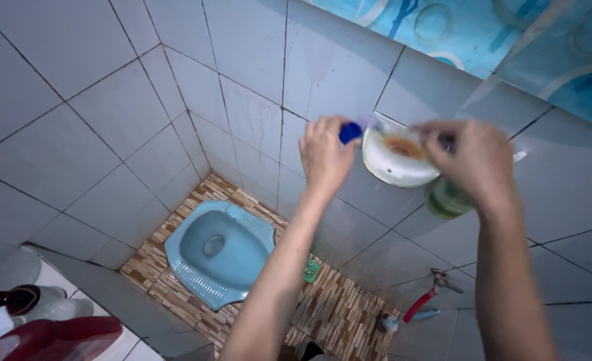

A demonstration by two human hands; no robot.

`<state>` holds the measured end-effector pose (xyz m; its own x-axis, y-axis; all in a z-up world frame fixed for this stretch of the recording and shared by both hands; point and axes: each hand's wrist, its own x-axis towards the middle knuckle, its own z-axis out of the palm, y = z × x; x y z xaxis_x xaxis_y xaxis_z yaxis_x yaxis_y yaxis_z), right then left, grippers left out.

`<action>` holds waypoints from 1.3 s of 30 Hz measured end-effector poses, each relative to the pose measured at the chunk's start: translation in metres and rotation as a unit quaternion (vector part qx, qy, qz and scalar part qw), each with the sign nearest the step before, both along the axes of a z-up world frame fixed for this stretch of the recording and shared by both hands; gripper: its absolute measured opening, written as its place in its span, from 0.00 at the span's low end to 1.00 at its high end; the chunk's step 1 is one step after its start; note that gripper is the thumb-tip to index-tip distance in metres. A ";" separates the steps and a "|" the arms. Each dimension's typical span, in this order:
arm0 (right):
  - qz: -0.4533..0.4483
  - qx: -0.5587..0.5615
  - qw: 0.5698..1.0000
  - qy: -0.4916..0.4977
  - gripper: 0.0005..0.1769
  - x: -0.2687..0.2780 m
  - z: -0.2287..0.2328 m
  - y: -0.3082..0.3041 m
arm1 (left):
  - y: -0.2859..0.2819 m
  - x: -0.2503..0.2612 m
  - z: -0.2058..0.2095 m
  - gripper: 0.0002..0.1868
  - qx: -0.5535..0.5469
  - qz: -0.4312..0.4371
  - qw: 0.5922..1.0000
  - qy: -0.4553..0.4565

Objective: The person scrubs the tiled walls of a bathroom using a toothbrush and a small blue cap containing liquid. They repeatedly dip the toothbrush into the cap and scrub the grout lines and tile surfaces near a squat toilet.

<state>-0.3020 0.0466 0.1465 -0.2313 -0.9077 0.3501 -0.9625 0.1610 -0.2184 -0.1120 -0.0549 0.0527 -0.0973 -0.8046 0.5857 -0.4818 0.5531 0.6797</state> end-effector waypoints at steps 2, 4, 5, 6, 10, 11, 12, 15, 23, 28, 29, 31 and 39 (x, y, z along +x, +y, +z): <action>0.032 -0.094 0.995 0.001 0.12 -0.009 -0.002 -0.013 | -0.015 -0.001 0.006 0.19 0.022 0.028 0.999 0.030; 0.080 -0.219 0.972 0.021 0.12 -0.011 -0.014 -0.029 | -0.026 0.000 0.008 0.20 0.013 0.053 0.998 0.045; 0.083 -0.245 0.965 0.032 0.14 -0.007 -0.026 -0.037 | -0.029 0.002 0.008 0.21 0.007 0.066 0.996 0.052; 0.086 -0.272 0.958 0.042 0.17 -0.002 -0.040 -0.045 | -0.030 0.005 0.006 0.21 0.007 0.065 0.996 0.056; 0.053 -0.210 0.970 0.107 0.22 -0.001 -0.076 -0.056 | -0.021 0.021 -0.013 0.20 0.006 0.046 0.995 0.085; 0.050 -0.219 0.965 0.134 0.21 -0.004 -0.078 -0.057 | -0.019 0.024 -0.018 0.20 0.003 0.038 0.995 0.096; 0.048 -0.228 0.959 0.160 0.21 -0.007 -0.080 -0.057 | -0.018 0.027 -0.022 0.19 0.018 0.043 0.994 0.096; 0.031 -0.285 0.946 0.153 0.24 -0.019 -0.076 -0.052 | -0.016 0.029 -0.032 0.19 0.055 0.048 0.992 0.099; 0.064 -0.216 0.960 0.169 0.21 -0.007 -0.091 -0.074 | -0.010 0.037 -0.041 0.19 0.038 0.017 0.992 0.115; 0.033 -0.322 0.932 0.162 0.26 -0.010 -0.094 -0.083 | -0.011 0.044 -0.042 0.20 0.032 0.021 0.991 0.129; 0.040 -0.282 0.942 0.175 0.22 -0.008 -0.094 -0.085 | -0.013 0.045 -0.041 0.20 0.029 0.023 0.991 0.127; 0.051 -0.205 0.957 0.201 0.12 0.000 -0.095 -0.087 | -0.014 0.048 -0.039 0.20 0.032 0.018 0.990 0.135; 0.043 -0.278 0.954 0.100 0.22 0.010 -0.088 -0.104 | -0.020 0.066 -0.040 0.21 0.045 0.031 0.987 0.150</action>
